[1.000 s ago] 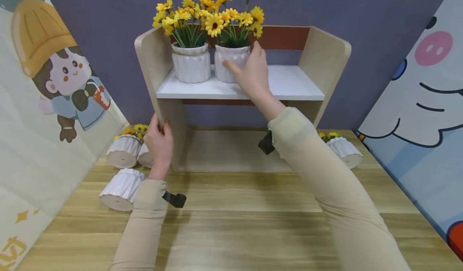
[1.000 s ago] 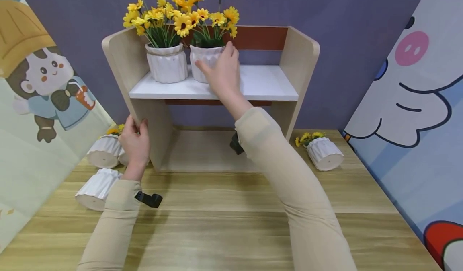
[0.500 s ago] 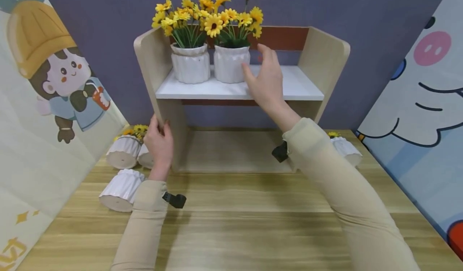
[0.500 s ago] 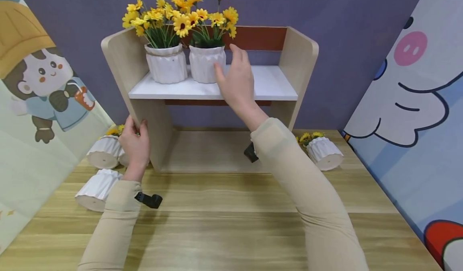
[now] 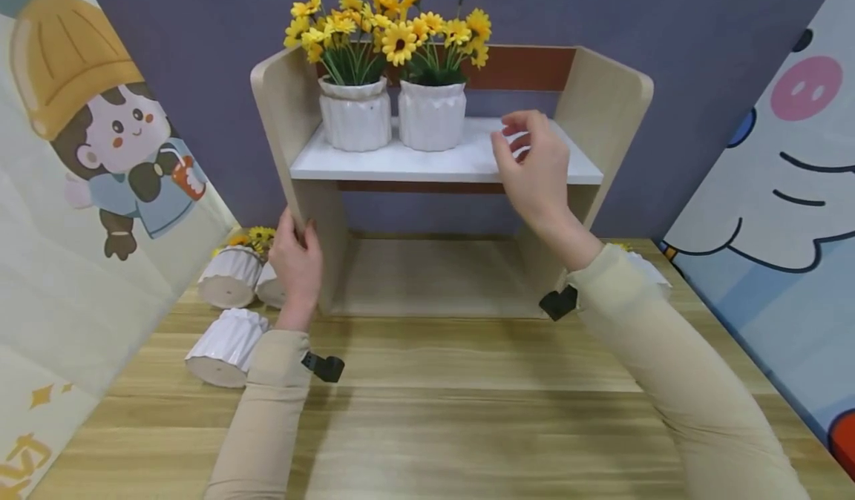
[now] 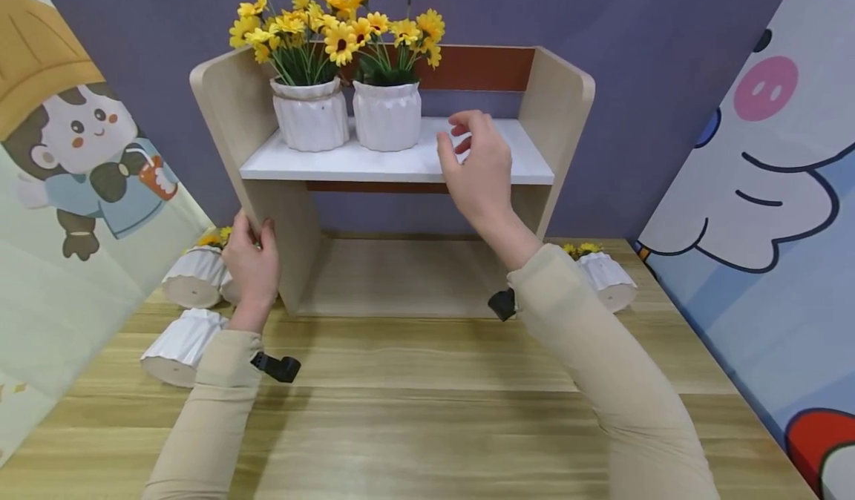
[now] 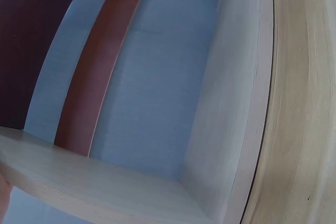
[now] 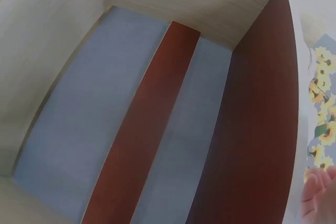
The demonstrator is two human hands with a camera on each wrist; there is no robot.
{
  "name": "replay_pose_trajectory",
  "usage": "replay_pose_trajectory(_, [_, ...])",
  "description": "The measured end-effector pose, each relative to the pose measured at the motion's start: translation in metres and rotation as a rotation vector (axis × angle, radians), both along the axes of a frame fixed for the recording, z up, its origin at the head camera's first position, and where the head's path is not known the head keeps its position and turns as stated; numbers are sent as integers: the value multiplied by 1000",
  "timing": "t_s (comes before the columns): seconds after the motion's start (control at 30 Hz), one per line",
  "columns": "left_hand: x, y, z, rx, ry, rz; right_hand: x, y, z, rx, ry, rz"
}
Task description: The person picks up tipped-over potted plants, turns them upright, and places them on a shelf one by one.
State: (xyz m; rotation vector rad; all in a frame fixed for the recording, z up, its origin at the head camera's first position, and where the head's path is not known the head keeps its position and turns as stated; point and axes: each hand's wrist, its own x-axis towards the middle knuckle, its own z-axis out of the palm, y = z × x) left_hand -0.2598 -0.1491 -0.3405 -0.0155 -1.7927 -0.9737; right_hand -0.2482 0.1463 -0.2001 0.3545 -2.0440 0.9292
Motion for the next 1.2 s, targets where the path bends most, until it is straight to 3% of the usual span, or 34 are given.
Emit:
replay_pose_trajectory(0.2, [-1,1,-1,-7,-4,10,11,19,-9,-25,50,-1])
replay_pose_trajectory(0.43, [-2,1,-1,-19,17,27,27,34,-16,73,144,7])
replay_pose_trajectory(0.73, [-2,0,-2,1,6,8,39,66,-26,85,228,-33])
replay_pose_trajectory(1.2, [-1,-1,-1,-19,6,-9,38,125,-57,67,141,-141])
